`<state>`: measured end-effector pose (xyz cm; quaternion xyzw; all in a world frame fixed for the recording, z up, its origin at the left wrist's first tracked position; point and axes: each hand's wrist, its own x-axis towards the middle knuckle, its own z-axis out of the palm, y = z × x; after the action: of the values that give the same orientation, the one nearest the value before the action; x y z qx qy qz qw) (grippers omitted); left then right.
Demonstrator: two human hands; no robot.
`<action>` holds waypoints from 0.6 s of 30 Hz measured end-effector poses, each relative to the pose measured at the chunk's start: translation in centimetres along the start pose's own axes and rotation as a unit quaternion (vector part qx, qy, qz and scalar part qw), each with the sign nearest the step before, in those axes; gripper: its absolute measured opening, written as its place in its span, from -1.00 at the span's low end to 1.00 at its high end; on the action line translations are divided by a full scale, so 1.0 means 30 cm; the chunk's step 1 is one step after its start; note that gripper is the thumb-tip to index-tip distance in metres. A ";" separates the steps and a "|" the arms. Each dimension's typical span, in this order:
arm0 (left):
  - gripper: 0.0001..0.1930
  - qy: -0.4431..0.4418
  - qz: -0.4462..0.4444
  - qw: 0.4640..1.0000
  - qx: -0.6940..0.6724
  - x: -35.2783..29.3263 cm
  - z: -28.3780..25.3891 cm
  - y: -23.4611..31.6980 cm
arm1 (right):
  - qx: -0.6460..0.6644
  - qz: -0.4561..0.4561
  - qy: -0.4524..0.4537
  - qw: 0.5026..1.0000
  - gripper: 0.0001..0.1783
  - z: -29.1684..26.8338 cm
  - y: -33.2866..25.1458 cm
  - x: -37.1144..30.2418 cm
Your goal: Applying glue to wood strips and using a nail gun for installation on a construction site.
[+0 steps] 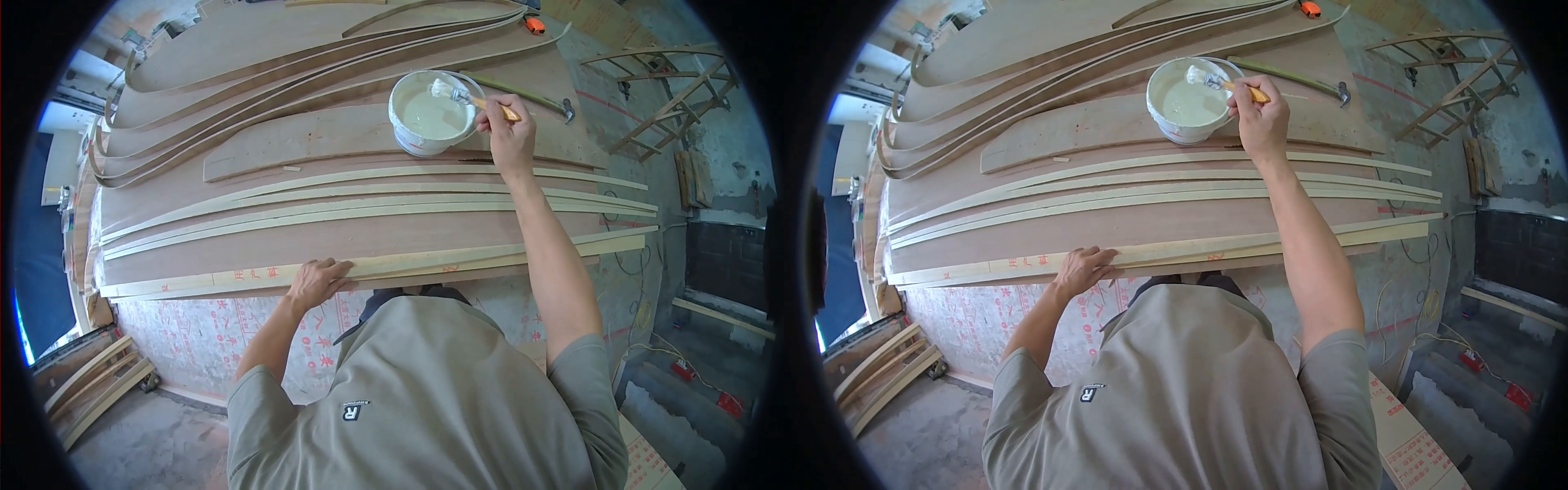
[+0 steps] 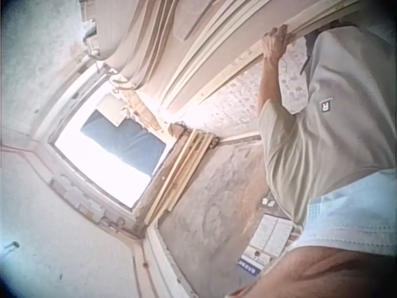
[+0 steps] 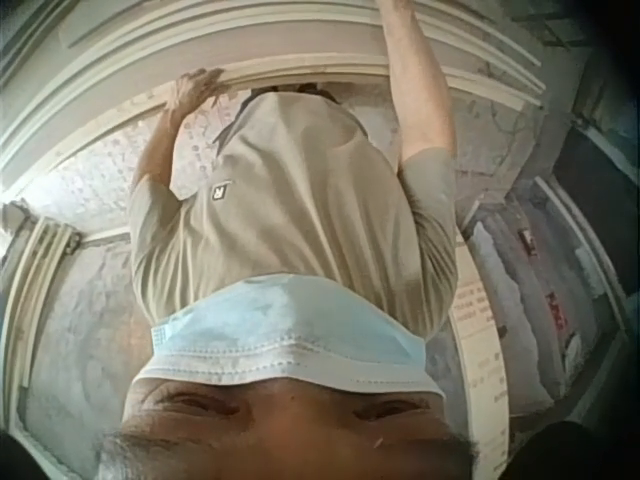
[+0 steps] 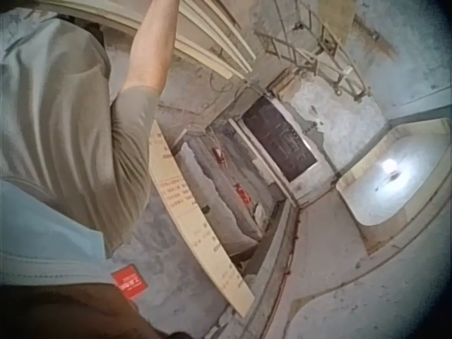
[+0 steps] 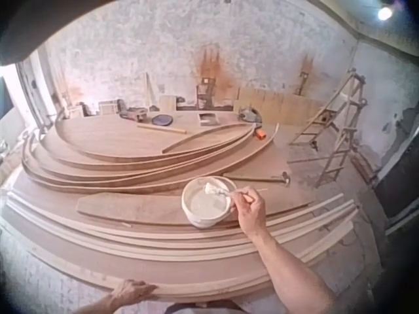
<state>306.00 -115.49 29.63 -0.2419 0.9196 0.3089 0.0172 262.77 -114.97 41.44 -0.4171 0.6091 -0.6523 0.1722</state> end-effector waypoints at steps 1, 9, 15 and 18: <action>-0.71 0.009 -0.001 1.000 -0.001 -0.002 0.015 -0.008 | -0.008 0.058 -0.017 0.998 -0.79 -0.001 0.005 -0.002; -0.72 0.074 0.020 0.997 0.000 -0.017 0.056 -0.008 | 0.450 0.300 0.137 0.830 -0.67 -0.045 0.132 -0.078; -0.69 0.071 0.041 0.997 -0.005 -0.032 0.016 -0.015 | 0.578 0.379 0.250 0.677 -0.35 0.000 0.205 -0.136; -0.68 0.083 0.063 0.995 -0.009 -0.043 -0.008 -0.033 | 0.616 0.367 0.252 0.650 -0.44 0.013 0.200 -0.164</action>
<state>307.60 -115.75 29.50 -0.2086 0.9285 0.2964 -0.0807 264.27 -112.80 34.11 0.2226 0.1907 -0.8412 0.4543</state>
